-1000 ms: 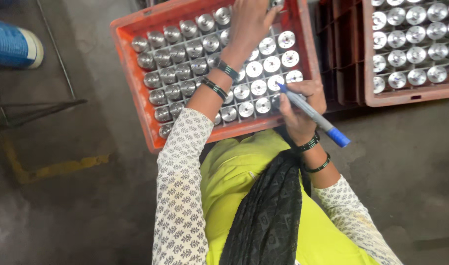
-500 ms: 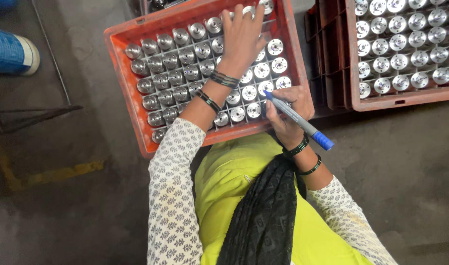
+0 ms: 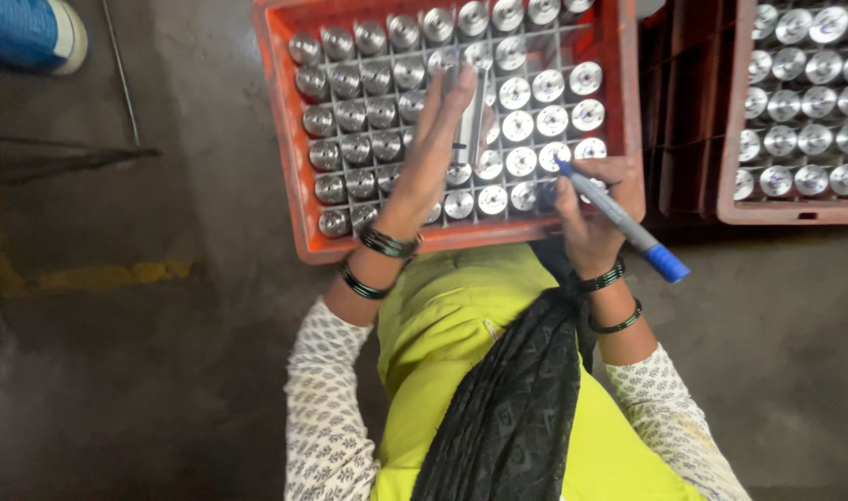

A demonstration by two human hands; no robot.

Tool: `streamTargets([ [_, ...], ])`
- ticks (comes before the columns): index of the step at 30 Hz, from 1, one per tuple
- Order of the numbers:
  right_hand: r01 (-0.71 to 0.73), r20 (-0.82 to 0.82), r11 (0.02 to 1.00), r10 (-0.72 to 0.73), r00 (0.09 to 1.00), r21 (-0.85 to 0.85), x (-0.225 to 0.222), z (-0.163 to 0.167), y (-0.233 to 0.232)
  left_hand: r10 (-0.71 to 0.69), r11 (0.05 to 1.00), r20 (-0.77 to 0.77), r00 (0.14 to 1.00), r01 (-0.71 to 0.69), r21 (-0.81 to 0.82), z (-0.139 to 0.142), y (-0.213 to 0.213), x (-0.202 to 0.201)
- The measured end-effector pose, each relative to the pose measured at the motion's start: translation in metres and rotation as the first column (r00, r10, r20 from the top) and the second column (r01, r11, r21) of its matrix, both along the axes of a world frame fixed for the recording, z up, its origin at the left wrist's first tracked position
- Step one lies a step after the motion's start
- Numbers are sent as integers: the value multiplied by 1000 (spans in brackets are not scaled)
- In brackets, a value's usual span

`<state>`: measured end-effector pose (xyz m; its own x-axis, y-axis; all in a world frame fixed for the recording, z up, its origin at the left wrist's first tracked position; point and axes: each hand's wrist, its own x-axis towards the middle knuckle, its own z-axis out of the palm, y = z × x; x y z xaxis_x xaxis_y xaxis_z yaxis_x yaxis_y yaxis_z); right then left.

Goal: The person picks cylindrical metal components one at a time from red plastic trays, marks each with a blue permanent marker, and places it back into the tray. They occasionally reposition or swap trays on the steel work table and continue marking parts from the next tray.

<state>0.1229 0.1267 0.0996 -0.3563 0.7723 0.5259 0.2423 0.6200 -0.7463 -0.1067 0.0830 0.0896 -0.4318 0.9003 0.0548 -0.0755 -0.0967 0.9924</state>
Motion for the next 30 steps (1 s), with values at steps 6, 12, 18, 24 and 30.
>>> streamTargets([
  [6,-54,0,996,54,999,-65,0,-12,-11,89,996,559,824,-92,-22,-31,-31,48],
  [12,-195,68,976,202,977,-95,-20,-2,-45,155,986,626,764,-158,-52,-25,-39,54],
  [18,-194,151,975,177,973,106,-36,9,-35,150,984,585,797,-176,-13,-20,-44,55],
  [24,-305,184,941,277,943,145,-41,7,-52,193,977,584,789,-211,-38,-13,-40,52],
  [30,-228,103,969,218,970,93,-40,3,-39,174,977,652,738,-211,-22,-17,-38,54],
])
